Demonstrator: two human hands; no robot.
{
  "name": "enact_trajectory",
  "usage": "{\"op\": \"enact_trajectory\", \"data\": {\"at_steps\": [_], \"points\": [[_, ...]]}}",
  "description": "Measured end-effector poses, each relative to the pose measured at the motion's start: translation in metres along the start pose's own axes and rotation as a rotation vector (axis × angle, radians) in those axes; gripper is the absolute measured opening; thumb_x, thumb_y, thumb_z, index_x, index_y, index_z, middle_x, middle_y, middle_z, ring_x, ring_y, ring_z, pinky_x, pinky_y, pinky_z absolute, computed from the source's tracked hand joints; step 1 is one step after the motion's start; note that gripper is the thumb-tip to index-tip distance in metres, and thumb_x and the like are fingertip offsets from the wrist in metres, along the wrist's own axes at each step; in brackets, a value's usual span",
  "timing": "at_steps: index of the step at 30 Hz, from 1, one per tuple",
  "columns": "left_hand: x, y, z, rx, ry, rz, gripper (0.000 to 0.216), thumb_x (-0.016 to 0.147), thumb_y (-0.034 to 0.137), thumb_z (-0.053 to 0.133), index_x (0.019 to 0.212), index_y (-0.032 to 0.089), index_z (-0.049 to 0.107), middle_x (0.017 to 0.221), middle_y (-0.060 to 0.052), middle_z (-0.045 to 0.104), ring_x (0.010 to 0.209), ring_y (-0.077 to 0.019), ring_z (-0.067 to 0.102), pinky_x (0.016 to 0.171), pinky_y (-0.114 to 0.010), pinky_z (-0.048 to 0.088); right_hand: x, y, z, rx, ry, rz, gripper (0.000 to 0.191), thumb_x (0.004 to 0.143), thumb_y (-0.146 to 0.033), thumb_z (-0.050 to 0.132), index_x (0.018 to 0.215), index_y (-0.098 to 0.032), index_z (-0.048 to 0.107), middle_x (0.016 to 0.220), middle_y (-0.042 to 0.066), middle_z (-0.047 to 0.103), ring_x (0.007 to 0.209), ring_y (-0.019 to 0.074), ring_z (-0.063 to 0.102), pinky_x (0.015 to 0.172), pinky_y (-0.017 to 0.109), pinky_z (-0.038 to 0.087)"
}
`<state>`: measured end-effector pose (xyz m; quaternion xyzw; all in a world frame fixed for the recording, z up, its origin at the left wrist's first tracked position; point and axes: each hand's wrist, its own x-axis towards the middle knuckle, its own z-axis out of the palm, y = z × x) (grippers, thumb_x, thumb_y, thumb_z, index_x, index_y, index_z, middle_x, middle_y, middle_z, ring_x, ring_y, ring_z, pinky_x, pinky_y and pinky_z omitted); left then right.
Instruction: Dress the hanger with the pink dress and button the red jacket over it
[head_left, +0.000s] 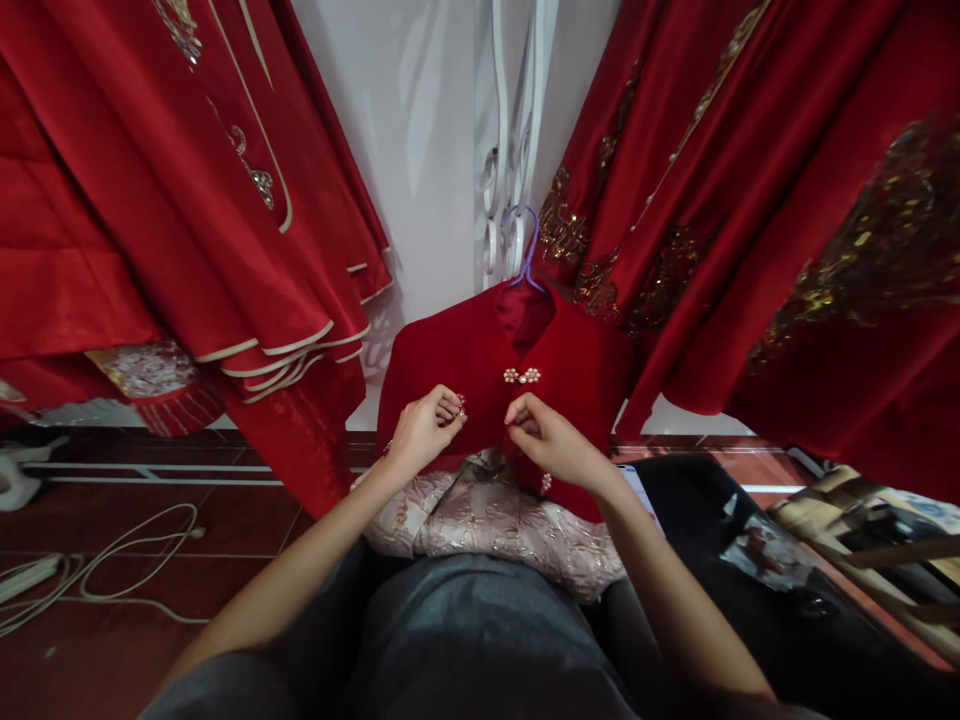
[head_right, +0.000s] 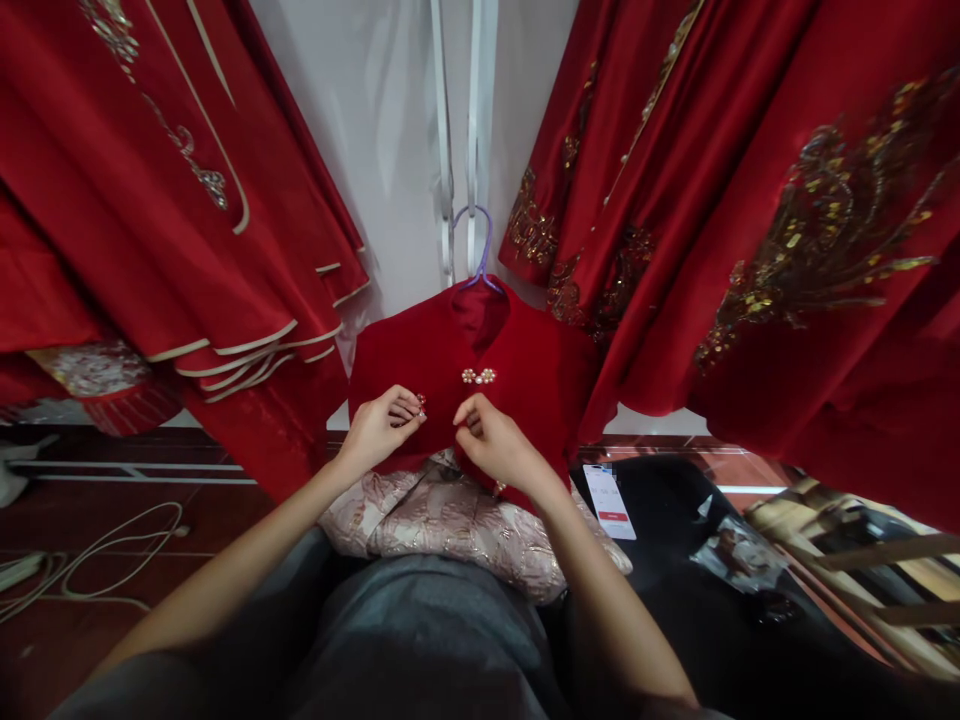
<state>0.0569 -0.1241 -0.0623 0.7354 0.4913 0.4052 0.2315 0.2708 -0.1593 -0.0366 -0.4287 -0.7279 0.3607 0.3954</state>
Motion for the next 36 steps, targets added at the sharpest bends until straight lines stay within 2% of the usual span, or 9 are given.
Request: {"op": "enact_trajectory", "data": {"at_steps": [3,7,11,16,22,29,36], "points": [[-0.001,-0.002,-0.001,-0.045,-0.01,-0.041,0.018,0.073,0.027,0.069,0.086,0.018,0.06,0.083,-0.002,0.07,0.073,-0.0135,0.067,0.067,-0.026,0.057,0.016,0.021,0.028,0.155,0.114,0.034,0.021,0.079,-0.034,0.059,0.093,-0.02,0.052,0.082,0.001,0.056,0.073,0.013,0.059,0.068,0.027,0.052],[0.001,-0.008,-0.001,-0.281,-0.088,-0.11,0.023,0.068,0.022,0.073,0.087,0.014,0.063,0.089,-0.007,0.071,0.078,-0.0149,0.069,0.076,-0.031,0.058,0.023,0.037,0.049,0.289,0.147,0.068,0.04,0.072,-0.037,0.07,0.105,-0.021,0.053,0.095,0.005,0.061,0.089,0.0161,0.063,0.08,0.032,0.056],[0.004,-0.013,0.002,-0.372,-0.095,-0.15,0.026,0.065,0.016,0.076,0.088,0.012,0.064,0.089,-0.007,0.071,0.077,-0.0143,0.068,0.08,-0.033,0.058,0.022,0.043,0.055,0.36,0.125,0.016,0.04,0.074,-0.034,0.07,0.109,-0.022,0.054,0.111,0.008,0.061,0.099,0.0168,0.064,0.092,0.036,0.054],[0.004,-0.016,0.004,-0.382,-0.075,-0.145,0.033,0.065,0.012,0.074,0.096,0.013,0.064,0.093,-0.007,0.07,0.081,-0.0149,0.068,0.08,-0.034,0.058,0.023,0.047,0.058,0.368,0.132,0.009,0.038,0.077,-0.032,0.068,0.111,-0.022,0.056,0.117,0.009,0.058,0.105,0.0175,0.063,0.095,0.037,0.053],[0.005,-0.018,0.002,-0.337,-0.055,-0.123,0.031,0.067,0.016,0.073,0.097,0.012,0.066,0.099,-0.01,0.072,0.087,-0.0176,0.069,0.085,-0.036,0.056,0.021,0.047,0.057,0.295,0.12,-0.022,0.03,0.077,-0.031,0.068,0.105,-0.021,0.063,0.118,0.008,0.055,0.112,0.0192,0.06,0.102,0.039,0.048],[0.006,-0.017,0.002,-0.421,-0.055,-0.217,0.029,0.066,0.017,0.074,0.094,0.011,0.068,0.094,-0.009,0.074,0.084,-0.0184,0.071,0.088,-0.037,0.056,0.019,0.048,0.057,0.236,0.099,-0.037,0.033,0.08,-0.029,0.065,0.112,-0.021,0.062,0.122,0.009,0.053,0.115,0.0189,0.058,0.102,0.037,0.048],[0.004,-0.015,0.004,-0.455,0.017,-0.222,0.04,0.061,0.031,0.08,0.093,0.009,0.071,0.094,-0.012,0.075,0.089,-0.0231,0.071,0.092,-0.039,0.055,0.015,0.038,0.053,-0.021,0.097,-0.133,0.037,0.082,-0.025,0.062,0.118,-0.021,0.064,0.124,0.011,0.054,0.117,0.0211,0.057,0.101,0.039,0.049]]}}
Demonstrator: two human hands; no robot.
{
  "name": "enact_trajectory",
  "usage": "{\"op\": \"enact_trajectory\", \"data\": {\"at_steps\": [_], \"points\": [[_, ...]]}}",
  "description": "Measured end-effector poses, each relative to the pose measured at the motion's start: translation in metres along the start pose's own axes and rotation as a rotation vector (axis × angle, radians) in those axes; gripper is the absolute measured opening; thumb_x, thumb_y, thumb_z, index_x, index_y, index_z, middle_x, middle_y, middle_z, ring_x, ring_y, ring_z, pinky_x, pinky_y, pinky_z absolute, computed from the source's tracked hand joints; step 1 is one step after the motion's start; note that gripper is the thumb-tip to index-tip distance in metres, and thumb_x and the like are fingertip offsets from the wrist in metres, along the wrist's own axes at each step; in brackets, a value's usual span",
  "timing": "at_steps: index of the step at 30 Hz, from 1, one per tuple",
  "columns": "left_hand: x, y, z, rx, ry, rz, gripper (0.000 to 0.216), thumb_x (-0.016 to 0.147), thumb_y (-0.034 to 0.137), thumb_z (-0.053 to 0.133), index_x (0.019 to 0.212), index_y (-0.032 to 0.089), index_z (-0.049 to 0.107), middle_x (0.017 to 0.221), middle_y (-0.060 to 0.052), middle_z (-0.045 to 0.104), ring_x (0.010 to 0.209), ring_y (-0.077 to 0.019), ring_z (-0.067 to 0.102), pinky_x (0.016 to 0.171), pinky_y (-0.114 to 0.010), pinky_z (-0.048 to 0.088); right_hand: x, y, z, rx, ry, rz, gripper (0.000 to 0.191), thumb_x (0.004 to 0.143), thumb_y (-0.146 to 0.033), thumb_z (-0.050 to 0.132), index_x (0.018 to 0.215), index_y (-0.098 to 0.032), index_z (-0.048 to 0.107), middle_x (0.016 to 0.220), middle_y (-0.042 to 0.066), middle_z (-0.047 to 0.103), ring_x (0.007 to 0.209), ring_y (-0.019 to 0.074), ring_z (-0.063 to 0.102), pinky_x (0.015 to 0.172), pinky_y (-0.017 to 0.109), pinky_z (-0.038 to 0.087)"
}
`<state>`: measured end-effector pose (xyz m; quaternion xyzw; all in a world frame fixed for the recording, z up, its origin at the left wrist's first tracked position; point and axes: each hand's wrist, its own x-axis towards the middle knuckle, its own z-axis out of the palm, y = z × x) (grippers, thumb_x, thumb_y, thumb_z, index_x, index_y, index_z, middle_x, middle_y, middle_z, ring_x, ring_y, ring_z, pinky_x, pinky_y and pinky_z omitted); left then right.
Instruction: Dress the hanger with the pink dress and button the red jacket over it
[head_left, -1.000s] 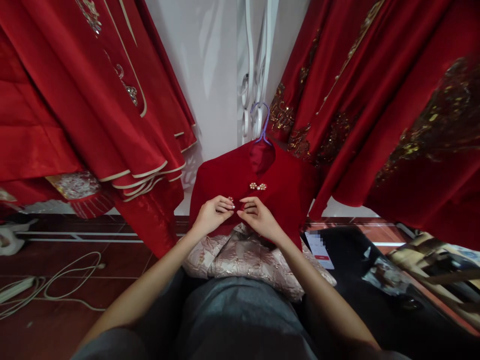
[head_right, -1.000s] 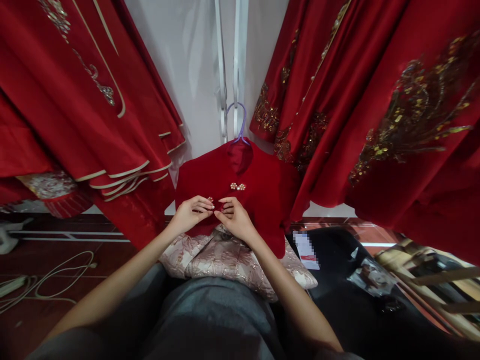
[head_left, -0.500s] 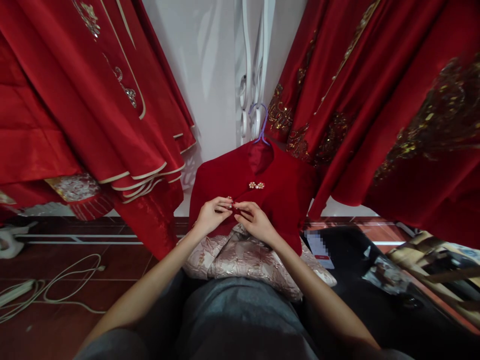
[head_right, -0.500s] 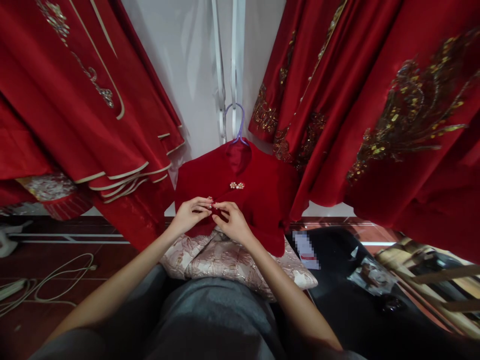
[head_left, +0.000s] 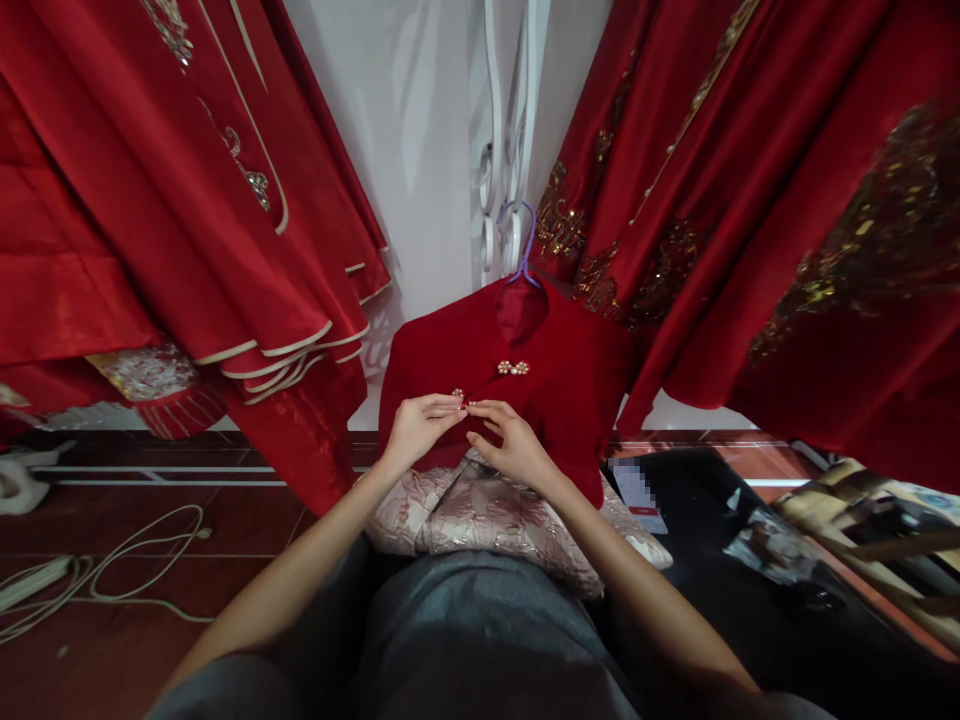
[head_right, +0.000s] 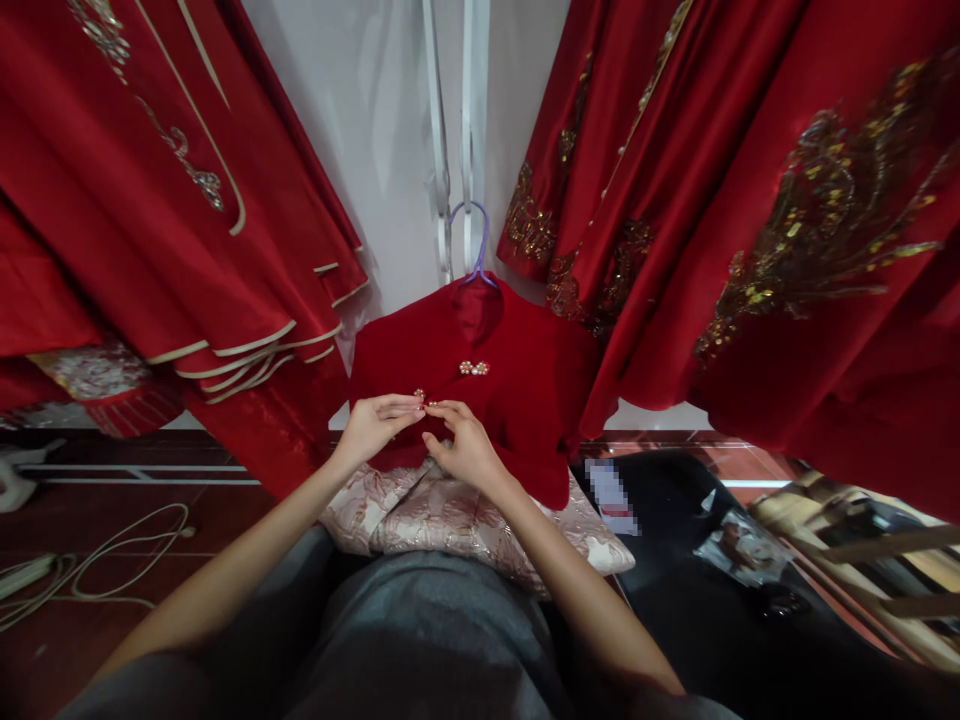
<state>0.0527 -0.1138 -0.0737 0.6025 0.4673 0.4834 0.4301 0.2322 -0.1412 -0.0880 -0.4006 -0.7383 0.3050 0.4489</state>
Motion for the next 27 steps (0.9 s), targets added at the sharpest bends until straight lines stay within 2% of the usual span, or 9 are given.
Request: {"op": "enact_trajectory", "data": {"at_steps": [4,8,12,18,27], "points": [[0.0,-0.002,0.001,0.036,0.024,0.016,0.035,0.063,0.029,0.077,0.09,0.008,0.073,0.093,-0.014,0.075,0.086,-0.0238,0.072,0.09,-0.04,0.056,0.0,-0.003,-0.001,-0.144,0.007,-0.048,0.037,0.083,-0.024,0.06,0.118,-0.016,0.065,0.122,0.013,0.056,0.118,0.0226,0.056,0.105,0.041,0.044],[-0.001,0.0,0.002,0.066,0.039,0.009,0.032,0.062,0.022,0.074,0.09,0.007,0.073,0.092,-0.013,0.075,0.084,-0.0238,0.072,0.089,-0.041,0.056,0.0,-0.004,0.001,-0.165,0.011,-0.037,0.037,0.084,-0.024,0.058,0.119,-0.013,0.064,0.123,0.016,0.056,0.117,0.0232,0.057,0.105,0.04,0.045],[0.0,0.007,0.005,0.058,0.064,0.006,0.033,0.061,0.019,0.074,0.092,0.007,0.073,0.093,-0.014,0.075,0.086,-0.0243,0.072,0.088,-0.04,0.057,0.0,-0.006,0.001,-0.187,0.02,-0.041,0.038,0.084,-0.023,0.059,0.121,-0.014,0.063,0.124,0.015,0.056,0.118,0.0237,0.056,0.106,0.041,0.044],[0.001,0.014,0.008,0.019,0.072,0.024,0.04,0.06,0.019,0.076,0.097,0.006,0.071,0.094,-0.015,0.074,0.087,-0.0244,0.072,0.087,-0.039,0.057,-0.001,-0.009,-0.002,-0.213,0.041,-0.064,0.038,0.084,-0.023,0.058,0.12,-0.011,0.063,0.124,0.016,0.056,0.119,0.0235,0.056,0.106,0.039,0.044],[0.01,0.011,0.005,0.008,0.018,0.002,0.035,0.059,0.026,0.08,0.088,0.008,0.073,0.09,-0.014,0.075,0.085,-0.0246,0.072,0.089,-0.041,0.056,-0.001,-0.011,0.001,-0.204,0.083,-0.053,0.039,0.085,-0.022,0.056,0.122,-0.012,0.061,0.124,0.016,0.054,0.119,0.0236,0.055,0.103,0.04,0.048]]}}
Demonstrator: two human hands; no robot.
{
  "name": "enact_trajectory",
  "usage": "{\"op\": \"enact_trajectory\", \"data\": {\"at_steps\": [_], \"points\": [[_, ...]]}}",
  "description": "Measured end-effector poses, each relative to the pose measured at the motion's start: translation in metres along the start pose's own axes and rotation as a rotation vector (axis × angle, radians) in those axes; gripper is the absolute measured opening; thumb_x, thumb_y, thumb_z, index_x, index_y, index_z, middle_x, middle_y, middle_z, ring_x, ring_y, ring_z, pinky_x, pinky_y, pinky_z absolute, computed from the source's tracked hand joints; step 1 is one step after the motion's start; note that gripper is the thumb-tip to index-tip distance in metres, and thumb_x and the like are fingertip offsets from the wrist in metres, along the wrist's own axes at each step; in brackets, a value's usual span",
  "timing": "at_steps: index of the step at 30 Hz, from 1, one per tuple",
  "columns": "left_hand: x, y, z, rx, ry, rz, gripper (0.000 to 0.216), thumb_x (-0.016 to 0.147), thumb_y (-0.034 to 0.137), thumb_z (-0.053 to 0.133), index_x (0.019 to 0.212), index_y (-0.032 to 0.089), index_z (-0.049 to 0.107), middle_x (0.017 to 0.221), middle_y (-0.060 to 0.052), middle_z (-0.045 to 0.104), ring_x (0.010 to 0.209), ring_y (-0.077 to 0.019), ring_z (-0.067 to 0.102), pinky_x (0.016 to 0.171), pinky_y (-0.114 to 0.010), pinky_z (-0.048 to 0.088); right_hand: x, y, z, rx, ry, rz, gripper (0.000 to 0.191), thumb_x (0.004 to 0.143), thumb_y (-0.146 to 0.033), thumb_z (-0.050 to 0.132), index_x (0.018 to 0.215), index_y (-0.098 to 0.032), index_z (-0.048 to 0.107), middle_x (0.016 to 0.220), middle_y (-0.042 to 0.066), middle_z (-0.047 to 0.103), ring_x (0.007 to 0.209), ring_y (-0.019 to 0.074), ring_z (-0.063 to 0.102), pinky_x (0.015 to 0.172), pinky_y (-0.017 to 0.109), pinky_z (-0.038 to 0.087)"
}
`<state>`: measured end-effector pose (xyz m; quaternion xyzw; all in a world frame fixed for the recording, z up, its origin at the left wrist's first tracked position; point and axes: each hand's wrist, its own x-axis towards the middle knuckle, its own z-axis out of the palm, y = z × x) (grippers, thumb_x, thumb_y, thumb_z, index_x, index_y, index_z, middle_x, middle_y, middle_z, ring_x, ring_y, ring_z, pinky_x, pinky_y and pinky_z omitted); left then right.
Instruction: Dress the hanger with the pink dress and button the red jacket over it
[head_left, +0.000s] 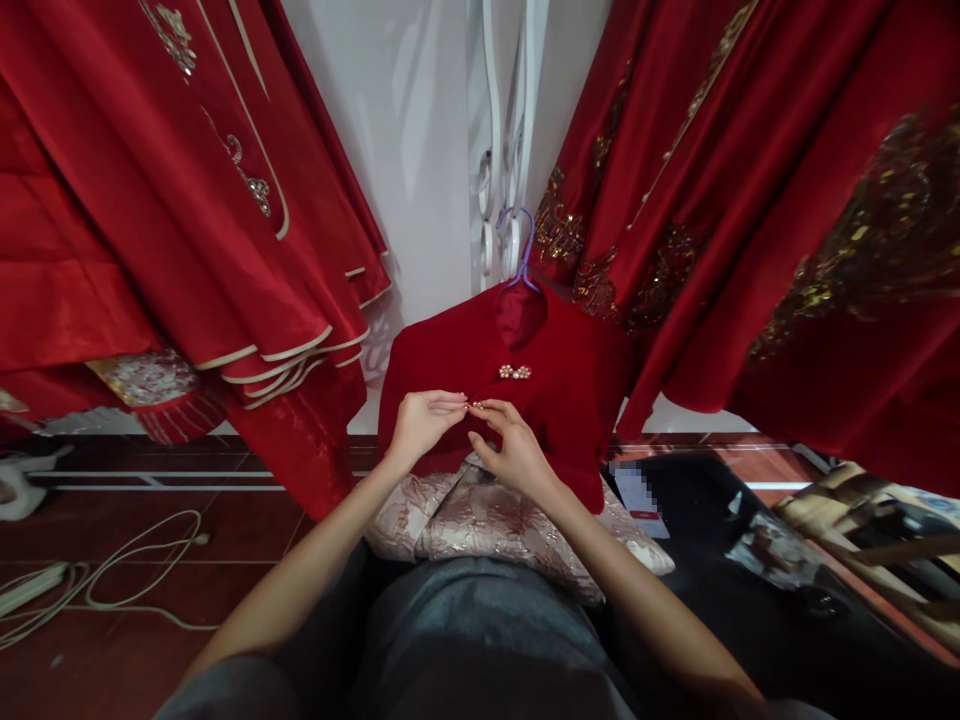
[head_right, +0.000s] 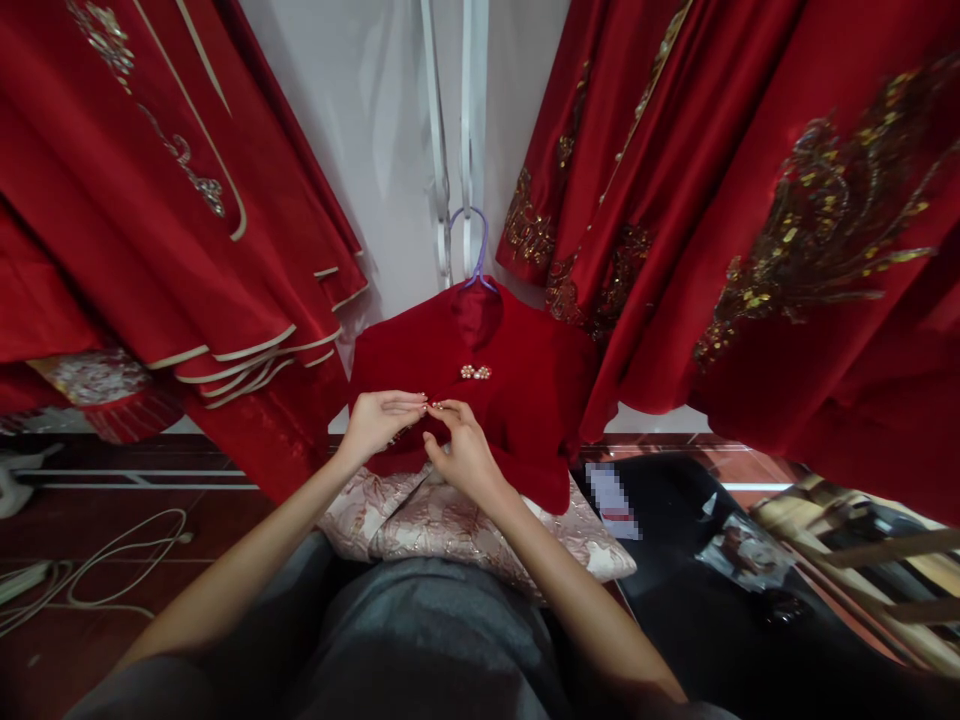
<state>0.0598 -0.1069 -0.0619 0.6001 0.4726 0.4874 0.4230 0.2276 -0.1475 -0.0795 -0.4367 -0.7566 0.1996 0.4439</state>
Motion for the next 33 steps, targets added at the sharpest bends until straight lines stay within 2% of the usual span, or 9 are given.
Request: {"op": "enact_trajectory", "data": {"at_steps": [8,13,18,23,26,28,30,33], "points": [[0.005,-0.003,-0.001,0.026,-0.005,0.007,0.033,0.059,0.024,0.079,0.088,0.008,0.073,0.088,-0.013,0.075,0.081,-0.0227,0.072,0.084,-0.037,0.057,-0.001,0.001,0.004,0.017,0.018,0.005,0.039,0.085,-0.022,0.055,0.123,-0.014,0.06,0.124,0.016,0.052,0.12,0.0251,0.054,0.102,0.041,0.049],[0.003,-0.005,-0.001,0.065,-0.078,0.054,0.028,0.064,0.022,0.074,0.089,0.01,0.073,0.09,-0.012,0.075,0.082,-0.0218,0.072,0.084,-0.036,0.057,-0.002,0.003,0.008,0.046,0.027,0.035,0.037,0.085,-0.022,0.055,0.121,-0.015,0.061,0.124,0.016,0.051,0.118,0.026,0.055,0.1,0.044,0.05],[0.003,-0.008,0.001,0.095,-0.047,0.075,0.026,0.066,0.024,0.072,0.089,0.01,0.073,0.093,-0.012,0.075,0.084,-0.0221,0.072,0.083,-0.035,0.057,-0.001,0.003,0.006,0.1,0.038,0.047,0.035,0.085,-0.022,0.054,0.118,-0.015,0.06,0.123,0.015,0.052,0.113,0.0235,0.058,0.095,0.04,0.054],[0.006,-0.004,-0.011,0.102,-0.172,0.107,0.034,0.073,0.031,0.069,0.101,0.011,0.071,0.095,-0.012,0.075,0.087,-0.021,0.071,0.082,-0.033,0.057,0.003,0.005,-0.007,0.073,-0.03,0.067,0.037,0.083,-0.022,0.057,0.119,-0.017,0.057,0.122,0.013,0.055,0.108,0.0207,0.06,0.084,0.034,0.057],[0.006,0.003,-0.027,0.186,-0.234,0.091,0.033,0.075,0.031,0.067,0.101,0.012,0.071,0.096,-0.011,0.074,0.086,-0.0207,0.071,0.079,-0.032,0.056,0.005,0.007,-0.025,-0.064,-0.05,0.162,0.031,0.082,-0.022,0.058,0.113,-0.019,0.06,0.111,0.01,0.064,0.091,0.0183,0.066,0.076,0.032,0.056],[0.004,0.004,-0.037,0.278,-0.331,0.075,0.026,0.076,0.028,0.063,0.096,0.014,0.071,0.092,-0.01,0.075,0.08,-0.0192,0.071,0.073,-0.029,0.056,0.006,0.007,-0.04,-0.137,-0.11,0.239,0.02,0.084,-0.023,0.056,0.102,-0.02,0.063,0.094,0.006,0.069,0.079,0.0164,0.067,0.073,0.03,0.053],[-0.001,0.002,-0.044,0.399,-0.442,0.082,0.022,0.077,0.021,0.056,0.093,0.016,0.071,0.085,-0.006,0.073,0.075,-0.0171,0.069,0.071,-0.027,0.054,0.005,0.009,-0.054,-0.208,-0.237,0.299,0.016,0.085,-0.028,0.057,0.097,-0.021,0.065,0.081,0.003,0.071,0.075,0.0165,0.067,0.072,0.029,0.051],[-0.01,-0.005,-0.048,0.646,-0.537,0.151,0.03,0.075,0.013,0.048,0.098,0.019,0.067,0.089,-0.005,0.067,0.081,-0.0171,0.064,0.079,-0.028,0.05,0.002,0.014,-0.065,-0.357,-0.481,0.345,0.034,0.074,-0.038,0.071,0.104,-0.024,0.065,0.088,0.003,0.072,0.083,0.0206,0.068,0.07,0.029,0.047]]}}
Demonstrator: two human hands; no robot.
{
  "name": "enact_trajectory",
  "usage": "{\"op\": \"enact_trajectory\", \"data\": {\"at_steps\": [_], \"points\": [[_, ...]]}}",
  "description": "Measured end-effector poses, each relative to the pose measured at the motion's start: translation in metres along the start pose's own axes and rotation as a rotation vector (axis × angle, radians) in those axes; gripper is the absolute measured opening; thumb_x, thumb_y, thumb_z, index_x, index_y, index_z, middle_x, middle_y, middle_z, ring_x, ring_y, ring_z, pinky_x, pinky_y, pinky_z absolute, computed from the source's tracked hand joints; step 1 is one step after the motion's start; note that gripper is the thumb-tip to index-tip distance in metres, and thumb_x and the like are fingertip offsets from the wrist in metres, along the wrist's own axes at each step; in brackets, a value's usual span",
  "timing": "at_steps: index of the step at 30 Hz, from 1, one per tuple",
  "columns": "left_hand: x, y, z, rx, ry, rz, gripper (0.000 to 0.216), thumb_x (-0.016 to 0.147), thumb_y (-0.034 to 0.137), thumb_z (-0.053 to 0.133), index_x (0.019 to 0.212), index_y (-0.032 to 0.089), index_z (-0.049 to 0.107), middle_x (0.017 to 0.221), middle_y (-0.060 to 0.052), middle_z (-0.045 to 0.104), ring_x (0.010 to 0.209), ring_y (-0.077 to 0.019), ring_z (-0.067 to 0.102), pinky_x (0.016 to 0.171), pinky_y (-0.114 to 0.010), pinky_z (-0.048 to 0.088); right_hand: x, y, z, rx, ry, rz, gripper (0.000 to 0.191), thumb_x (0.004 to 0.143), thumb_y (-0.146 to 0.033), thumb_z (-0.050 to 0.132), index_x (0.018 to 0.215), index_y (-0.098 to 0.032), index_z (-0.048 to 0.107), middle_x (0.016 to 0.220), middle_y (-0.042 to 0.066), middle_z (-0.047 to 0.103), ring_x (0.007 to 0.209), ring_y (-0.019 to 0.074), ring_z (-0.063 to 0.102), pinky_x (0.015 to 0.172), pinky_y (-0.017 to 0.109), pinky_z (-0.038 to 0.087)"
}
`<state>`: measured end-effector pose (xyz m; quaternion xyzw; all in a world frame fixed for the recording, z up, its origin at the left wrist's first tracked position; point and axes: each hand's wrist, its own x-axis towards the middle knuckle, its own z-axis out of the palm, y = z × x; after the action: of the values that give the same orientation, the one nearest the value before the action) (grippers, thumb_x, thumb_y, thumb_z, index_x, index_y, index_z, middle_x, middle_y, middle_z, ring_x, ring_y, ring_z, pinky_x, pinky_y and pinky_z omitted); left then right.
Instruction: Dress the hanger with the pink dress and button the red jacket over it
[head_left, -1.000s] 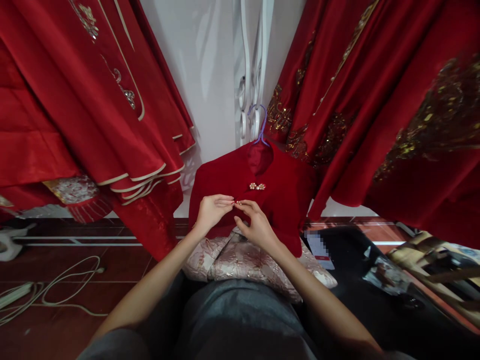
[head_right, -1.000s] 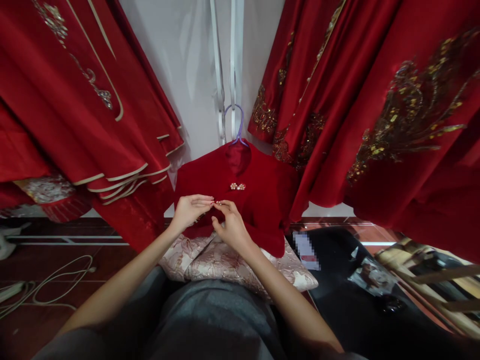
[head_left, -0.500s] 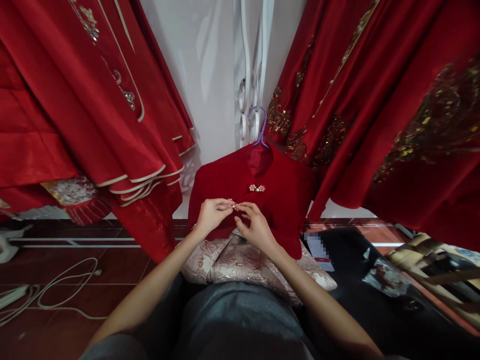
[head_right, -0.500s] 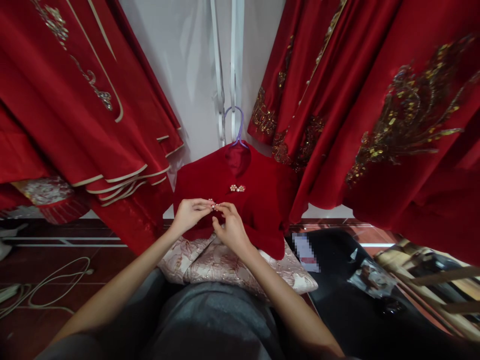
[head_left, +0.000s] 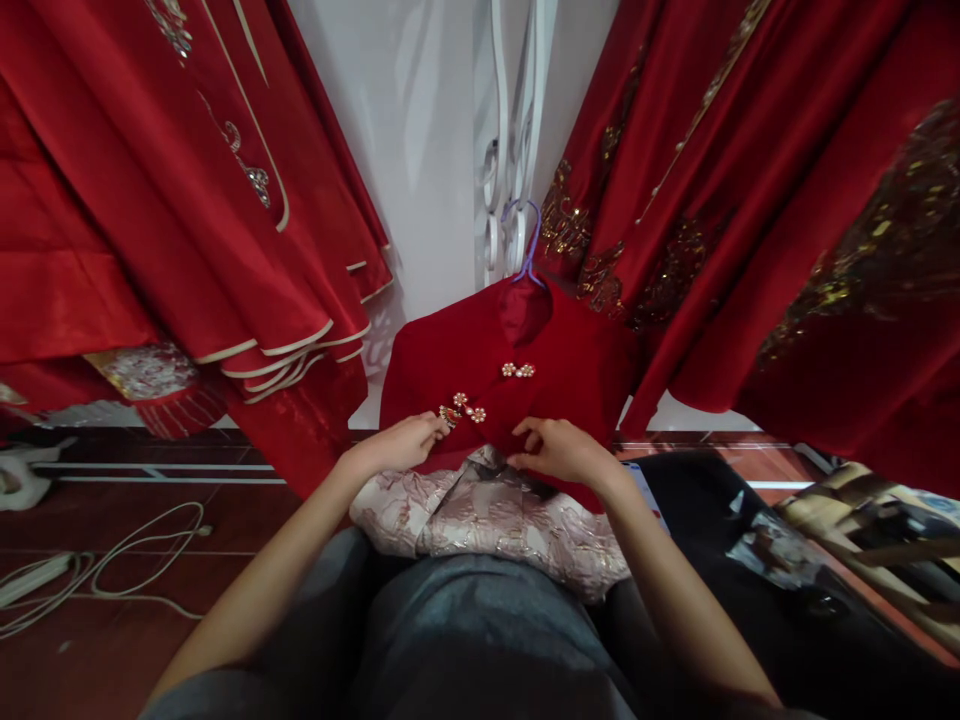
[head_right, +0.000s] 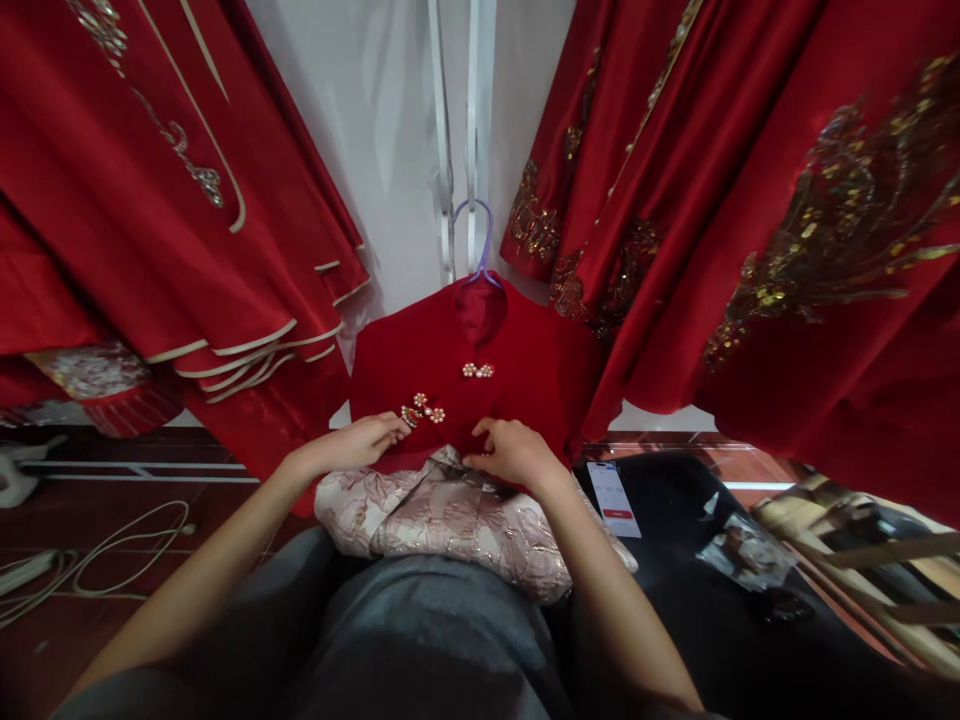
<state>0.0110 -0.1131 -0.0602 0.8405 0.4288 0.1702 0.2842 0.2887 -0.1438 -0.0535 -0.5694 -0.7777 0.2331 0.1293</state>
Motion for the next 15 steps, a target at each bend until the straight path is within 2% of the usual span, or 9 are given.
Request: {"op": "enact_trajectory", "data": {"at_steps": [2,5,8,11,15], "points": [[-0.004,-0.002,0.002,0.144,-0.016,-0.005,0.036,0.075,0.011,0.046,0.105,0.02,0.064,0.097,-0.007,0.061,0.092,-0.0191,0.06,0.087,-0.03,0.046,0.001,0.004,0.001,-0.11,-0.08,0.027,0.047,0.065,-0.034,0.078,0.108,-0.024,0.063,0.096,0.004,0.072,0.09,0.0227,0.067,0.068,0.029,0.045],[-0.005,-0.004,0.001,0.219,-0.006,-0.015,0.041,0.076,0.011,0.044,0.113,0.022,0.06,0.102,-0.007,0.056,0.097,-0.0198,0.056,0.091,-0.031,0.043,0.006,0.005,0.007,-0.189,-0.074,0.06,0.045,0.065,-0.028,0.077,0.106,-0.022,0.061,0.099,0.005,0.07,0.09,0.0229,0.066,0.065,0.027,0.043],[-0.005,-0.006,-0.001,0.151,-0.08,-0.001,0.04,0.079,0.016,0.046,0.117,0.023,0.056,0.094,-0.004,0.06,0.086,-0.0182,0.058,0.083,-0.027,0.045,0.01,0.001,0.013,-0.206,-0.079,0.076,0.054,0.06,-0.035,0.081,0.107,-0.019,0.058,0.106,0.01,0.068,0.094,0.0259,0.066,0.068,0.029,0.044],[-0.005,-0.009,0.001,0.085,-0.119,-0.008,0.027,0.079,0.024,0.052,0.105,0.022,0.059,0.084,-0.004,0.063,0.074,-0.018,0.059,0.07,-0.025,0.044,0.011,-0.002,0.017,-0.234,-0.126,0.094,0.063,0.058,-0.037,0.082,0.111,-0.016,0.055,0.109,0.015,0.068,0.099,0.0302,0.065,0.071,0.031,0.045],[-0.005,-0.01,0.003,0.046,-0.057,-0.039,0.022,0.072,0.026,0.059,0.094,0.021,0.061,0.083,-0.004,0.065,0.069,-0.0181,0.06,0.063,-0.025,0.043,0.011,0.001,0.015,-0.239,-0.144,0.088,0.051,0.062,-0.032,0.078,0.105,-0.016,0.057,0.102,0.014,0.069,0.095,0.0295,0.066,0.067,0.03,0.044]]}}
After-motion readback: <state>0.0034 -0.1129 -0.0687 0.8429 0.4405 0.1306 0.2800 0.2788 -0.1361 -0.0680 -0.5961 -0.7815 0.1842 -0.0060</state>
